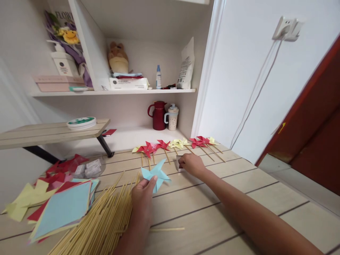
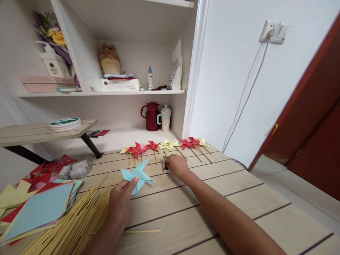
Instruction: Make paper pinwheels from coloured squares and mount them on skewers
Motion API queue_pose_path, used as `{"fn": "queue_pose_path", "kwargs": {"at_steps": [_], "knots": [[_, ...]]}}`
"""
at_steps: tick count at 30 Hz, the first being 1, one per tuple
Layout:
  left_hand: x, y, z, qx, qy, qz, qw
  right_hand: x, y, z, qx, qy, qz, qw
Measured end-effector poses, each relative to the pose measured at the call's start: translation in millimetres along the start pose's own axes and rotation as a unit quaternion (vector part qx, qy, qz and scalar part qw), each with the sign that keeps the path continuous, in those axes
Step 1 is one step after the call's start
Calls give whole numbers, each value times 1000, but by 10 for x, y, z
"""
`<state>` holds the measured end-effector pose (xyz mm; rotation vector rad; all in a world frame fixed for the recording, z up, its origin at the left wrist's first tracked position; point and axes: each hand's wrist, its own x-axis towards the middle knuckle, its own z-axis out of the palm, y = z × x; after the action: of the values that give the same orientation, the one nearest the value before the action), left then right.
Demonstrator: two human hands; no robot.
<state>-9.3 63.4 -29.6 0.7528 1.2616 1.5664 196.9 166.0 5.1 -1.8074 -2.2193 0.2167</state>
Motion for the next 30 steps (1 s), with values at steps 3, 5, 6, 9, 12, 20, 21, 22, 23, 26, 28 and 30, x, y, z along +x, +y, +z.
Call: {"fn": "queue_pose_path", "kwargs": {"at_steps": [3,5,6,9,12,20,21,22,23,26,28,30], "knots": [[-4,-20,-16,11,-6,2,1000,4,83,37,50,10,18,999],[-7,-23,-22,15,-3,7,1000,9,152,69,92,14,31,995],[-8,-23,-22,18,0,8,1000,12,184,87,114,14,37,993],[-14,-16,-17,27,8,12,1000,10,251,135,174,15,51,983],[-23,-8,-14,23,9,18,1000,-6,272,155,216,25,57,974],[-36,-7,-35,12,15,14,1000,-54,240,130,237,59,52,968],[-38,-6,-36,14,19,15,1000,-59,241,131,237,62,50,968],[-41,-4,-36,17,23,16,999,-63,245,133,238,67,48,968],[-45,1,-33,21,29,17,999,-67,252,137,239,71,45,967],[-66,26,-12,22,38,13,999,-70,279,143,247,88,40,964],[-82,49,8,19,40,7,999,-75,288,125,254,98,38,961],[-94,70,23,21,41,9,999,-103,276,80,262,102,30,959]]}}
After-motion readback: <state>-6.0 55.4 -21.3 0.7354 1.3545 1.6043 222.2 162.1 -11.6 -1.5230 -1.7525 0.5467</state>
